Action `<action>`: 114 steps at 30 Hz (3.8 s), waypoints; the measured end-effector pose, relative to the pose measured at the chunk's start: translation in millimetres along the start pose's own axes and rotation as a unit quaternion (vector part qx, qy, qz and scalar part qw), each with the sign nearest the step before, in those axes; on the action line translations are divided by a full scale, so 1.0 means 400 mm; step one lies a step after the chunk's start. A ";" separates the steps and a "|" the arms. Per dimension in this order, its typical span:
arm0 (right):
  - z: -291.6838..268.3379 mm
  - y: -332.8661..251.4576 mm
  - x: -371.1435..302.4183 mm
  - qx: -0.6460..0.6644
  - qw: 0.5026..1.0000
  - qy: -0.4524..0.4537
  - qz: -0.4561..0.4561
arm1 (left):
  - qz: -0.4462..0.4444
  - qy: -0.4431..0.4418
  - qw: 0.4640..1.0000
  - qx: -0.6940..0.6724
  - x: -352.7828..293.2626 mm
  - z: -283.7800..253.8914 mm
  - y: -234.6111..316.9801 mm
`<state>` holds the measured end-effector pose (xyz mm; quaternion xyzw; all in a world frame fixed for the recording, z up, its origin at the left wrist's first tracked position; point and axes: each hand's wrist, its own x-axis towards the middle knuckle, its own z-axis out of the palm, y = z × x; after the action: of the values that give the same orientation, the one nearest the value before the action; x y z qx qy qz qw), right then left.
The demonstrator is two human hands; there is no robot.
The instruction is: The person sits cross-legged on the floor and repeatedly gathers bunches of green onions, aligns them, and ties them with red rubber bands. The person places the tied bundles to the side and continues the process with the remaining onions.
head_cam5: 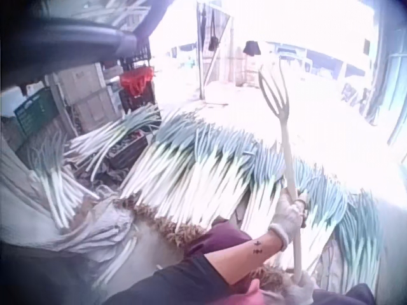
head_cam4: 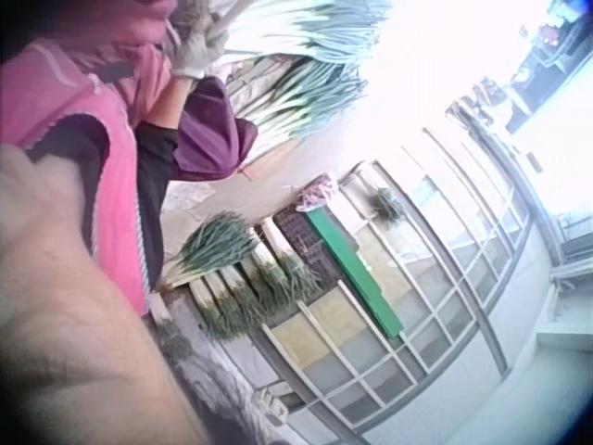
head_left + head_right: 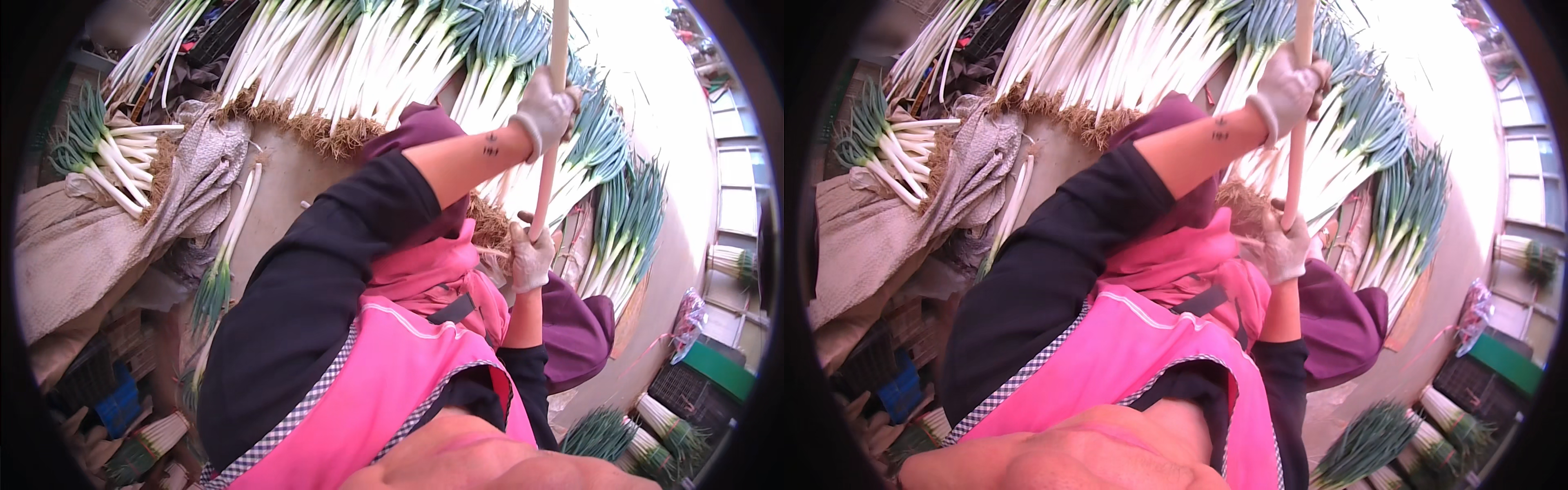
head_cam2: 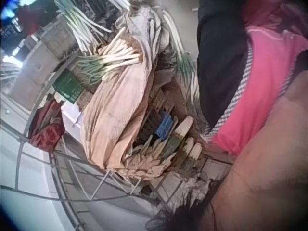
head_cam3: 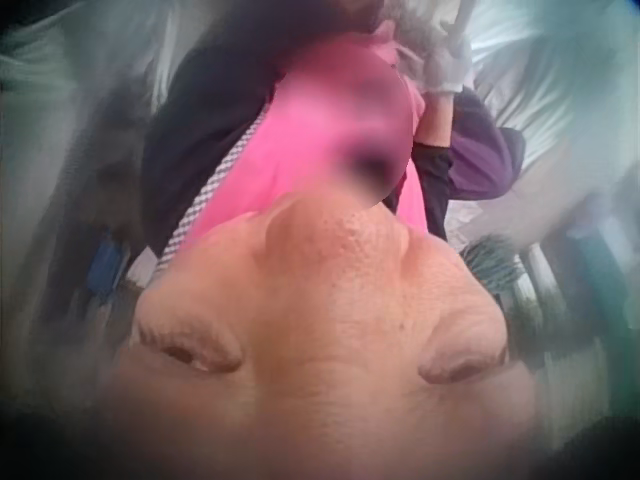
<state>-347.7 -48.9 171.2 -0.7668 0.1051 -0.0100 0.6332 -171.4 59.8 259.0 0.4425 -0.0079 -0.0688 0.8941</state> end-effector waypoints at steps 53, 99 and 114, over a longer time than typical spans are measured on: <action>0.213 0.329 0.389 -0.514 0.850 0.060 0.095 | -0.169 -0.057 0.973 0.146 0.060 -0.276 0.066; -0.046 0.177 0.195 0.325 0.924 0.059 0.192 | -0.379 -0.126 0.895 0.197 -0.158 -0.159 -0.277; 0.079 -0.030 0.310 0.708 0.698 -0.080 0.070 | -0.339 -0.227 0.824 0.393 -0.475 -0.276 0.193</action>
<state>-220.1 -37.7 162.0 -0.0799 0.0688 0.0243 0.9941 -342.1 218.0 261.8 0.7034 -0.0866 -0.4570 0.5375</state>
